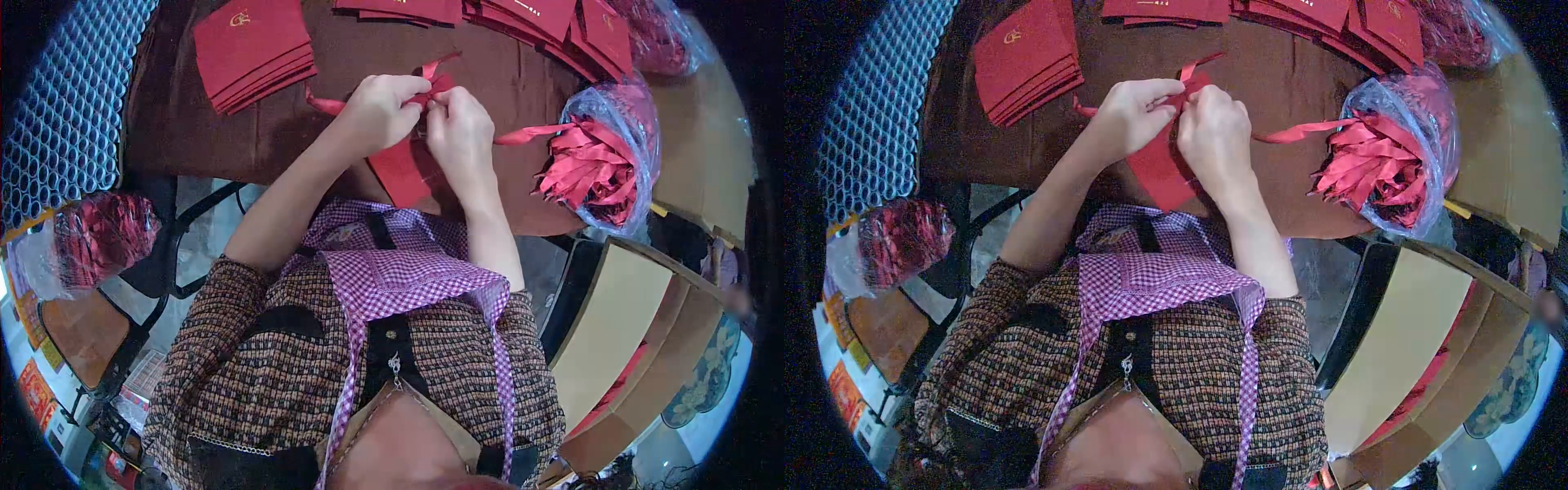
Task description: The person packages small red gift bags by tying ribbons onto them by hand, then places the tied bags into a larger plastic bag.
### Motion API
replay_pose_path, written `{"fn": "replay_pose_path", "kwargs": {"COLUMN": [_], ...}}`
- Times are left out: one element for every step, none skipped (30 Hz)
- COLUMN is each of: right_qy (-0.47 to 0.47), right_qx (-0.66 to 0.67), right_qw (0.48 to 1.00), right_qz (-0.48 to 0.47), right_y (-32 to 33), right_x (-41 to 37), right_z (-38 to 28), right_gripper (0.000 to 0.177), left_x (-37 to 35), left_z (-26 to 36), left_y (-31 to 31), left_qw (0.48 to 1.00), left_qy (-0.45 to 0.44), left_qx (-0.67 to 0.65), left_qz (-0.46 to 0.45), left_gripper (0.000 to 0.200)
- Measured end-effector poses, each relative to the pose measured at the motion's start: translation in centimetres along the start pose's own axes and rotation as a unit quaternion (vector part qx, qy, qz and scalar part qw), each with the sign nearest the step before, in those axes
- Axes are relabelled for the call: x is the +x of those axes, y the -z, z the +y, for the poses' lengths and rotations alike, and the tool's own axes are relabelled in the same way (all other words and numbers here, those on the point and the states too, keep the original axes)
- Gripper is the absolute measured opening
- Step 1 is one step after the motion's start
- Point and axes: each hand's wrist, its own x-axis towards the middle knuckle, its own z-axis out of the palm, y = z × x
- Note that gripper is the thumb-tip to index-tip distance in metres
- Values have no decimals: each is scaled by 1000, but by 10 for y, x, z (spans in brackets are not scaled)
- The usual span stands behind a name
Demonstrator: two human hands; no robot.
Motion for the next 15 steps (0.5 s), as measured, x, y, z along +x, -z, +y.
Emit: {"fn": "replay_pose_path", "kwargs": {"right_qy": [0, -33, -66, -65, -57, -49, -47, -78, -109, -107, -56, -6, 37, 43, 52], "right_qx": [0, 30, 59, 58, 57, 57, 57, 97, 136, 136, 113, 88, 63, 62, 58], "right_qw": [1000, 999, 996, 996, 997, 997, 997, 992, 985, 985, 991, 993, 995, 995, 993], "right_qz": [0, -13, -27, -27, -13, 2, 3, 3, 3, 2, -37, -75, -67, -63, -92], "right_y": [1, 2, 3, 2, 0, -1, 1, 5, 8, 12, 16, 20, 20, 23, 27], "right_x": [1, 2, 3, 3, 3, 4, 5, 8, 10, 13, 16, 18, 20, 19, 20], "right_z": [0, 0, 0, 1, 1, 0, -2, -5, -7, -6, -1, 2, 6, 8, 8], "right_gripper": [7, 9, 11, 11, 12, 13, 13, 13, 13, 13, 13, 13, 15, 15, 15], "left_x": [-1, -2, -3, -3, -2, -1, 0, 0, 0, 0, 1, 2, 4, 3, 4], "left_z": [0, 0, 1, 3, 7, 9, 8, 7, 5, 3, 6, 9, 12, 10, 4], "left_y": [-1, -2, -3, -4, -3, -2, -1, 0, 1, 1, 3, 5, 12, 13, 14], "left_qw": [1000, 1000, 999, 999, 1000, 1000, 1000, 1000, 999, 999, 999, 998, 995, 995, 988], "left_qy": [0, -7, -14, -14, -10, -7, -9, -26, -42, -41, -51, -62, 38, 33, 60], "left_qx": [1, -18, -38, -38, -27, -15, -14, 7, 29, 29, 17, 3, -15, -12, -86], "left_qz": [0, 2, 3, 3, 5, 6, 7, 8, 10, 13, 6, -2, -96, -92, -117], "left_gripper": [29, 29, 30, 30, 30, 30, 30, 30, 29, 29, 28, 28, 25, 25, 24]}}
